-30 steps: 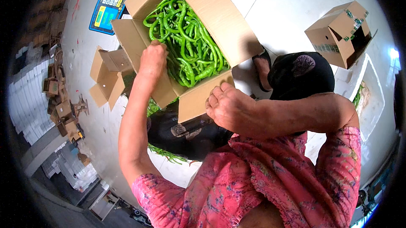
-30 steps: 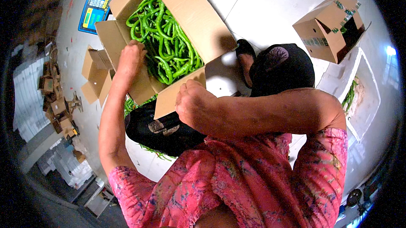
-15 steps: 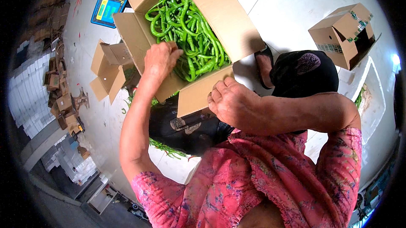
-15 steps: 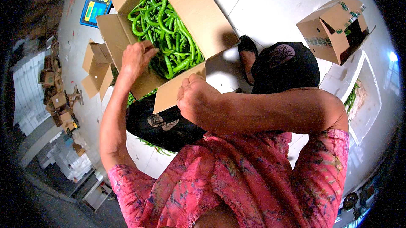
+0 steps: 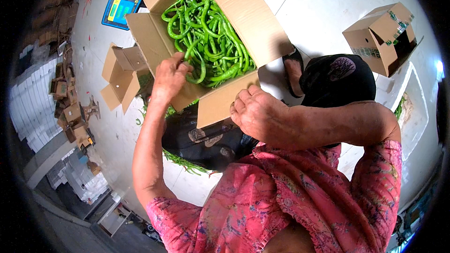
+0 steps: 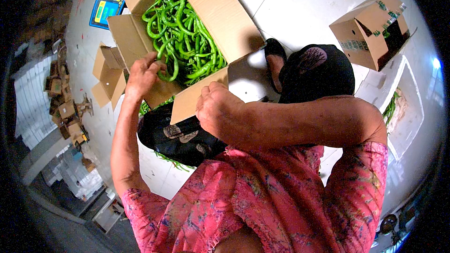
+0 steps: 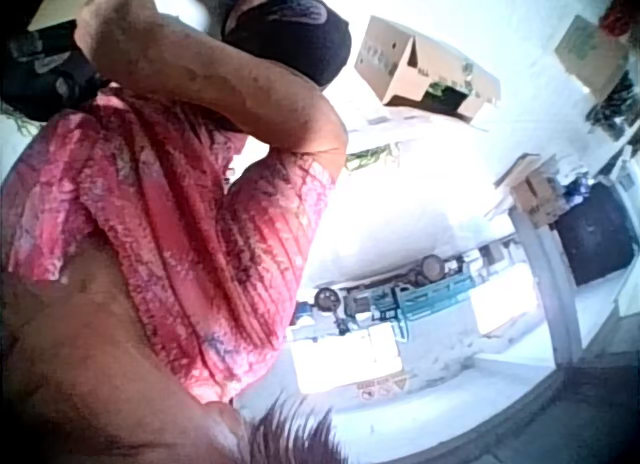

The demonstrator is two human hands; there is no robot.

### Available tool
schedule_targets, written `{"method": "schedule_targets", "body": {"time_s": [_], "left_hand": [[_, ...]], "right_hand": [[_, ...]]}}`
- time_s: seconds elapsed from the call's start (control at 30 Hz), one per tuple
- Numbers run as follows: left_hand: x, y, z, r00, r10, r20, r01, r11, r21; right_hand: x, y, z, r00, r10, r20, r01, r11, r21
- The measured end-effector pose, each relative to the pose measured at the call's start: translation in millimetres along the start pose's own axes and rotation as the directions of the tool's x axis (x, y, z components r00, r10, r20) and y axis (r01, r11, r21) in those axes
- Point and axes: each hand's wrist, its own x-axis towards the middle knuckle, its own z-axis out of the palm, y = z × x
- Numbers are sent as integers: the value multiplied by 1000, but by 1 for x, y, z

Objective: The person picks up green peppers from a pile on the floor by hand and places them into cardboard boxes. They occasionally lift and move the boxes near a digital scale.

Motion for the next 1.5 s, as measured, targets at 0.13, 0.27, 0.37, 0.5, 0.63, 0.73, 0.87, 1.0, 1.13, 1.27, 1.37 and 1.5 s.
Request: {"method": "schedule_targets", "body": {"time_s": [0.13,0.27,0.37,0.5,0.63,0.73,0.87,1.0,1.13,1.27,1.37,1.5], "left_hand": [[-15,15,-17,999,2,36,9,951,-309],[-15,13,-38,998,10,-69,-28,962,-272],[-5,9,-47,963,-15,-268,0,998,-56],[16,10,-57,889,160,-429,-32,957,289],[52,1,-65,896,176,-408,-37,945,326],[77,7,-69,936,11,-351,-4,1000,20],[116,-16,-65,946,-77,-316,3,973,-230],[144,-12,-52,963,-130,-236,35,929,-369],[169,-36,-41,923,44,-381,60,965,257],[172,-50,-15,743,81,-665,26,988,150],[170,-17,36,816,224,-533,7,918,397],[156,-23,65,854,299,-425,-34,848,529]], "right_hand": [[-1,1,0,1000,-15,24,15,1000,7],[1,-1,5,1000,7,-17,-7,1000,-8],[0,-1,3,1000,4,-24,-4,1000,-8],[1,-1,9,995,7,-96,-10,999,-34],[1,1,0,1000,-5,-7,5,1000,-8],[-1,3,2,998,22,-64,-21,1000,18],[1,3,-1,999,-21,-31,21,1000,10],[0,4,-6,1000,-10,-10,10,1000,-17],[1,3,4,991,-3,-133,-3,999,-47],[1,2,-2,994,-11,-113,9,1000,-18],[-4,6,-7,1000,-14,-21,14,999,30],[-2,4,-10,1000,-18,-6,18,1000,14]]}}
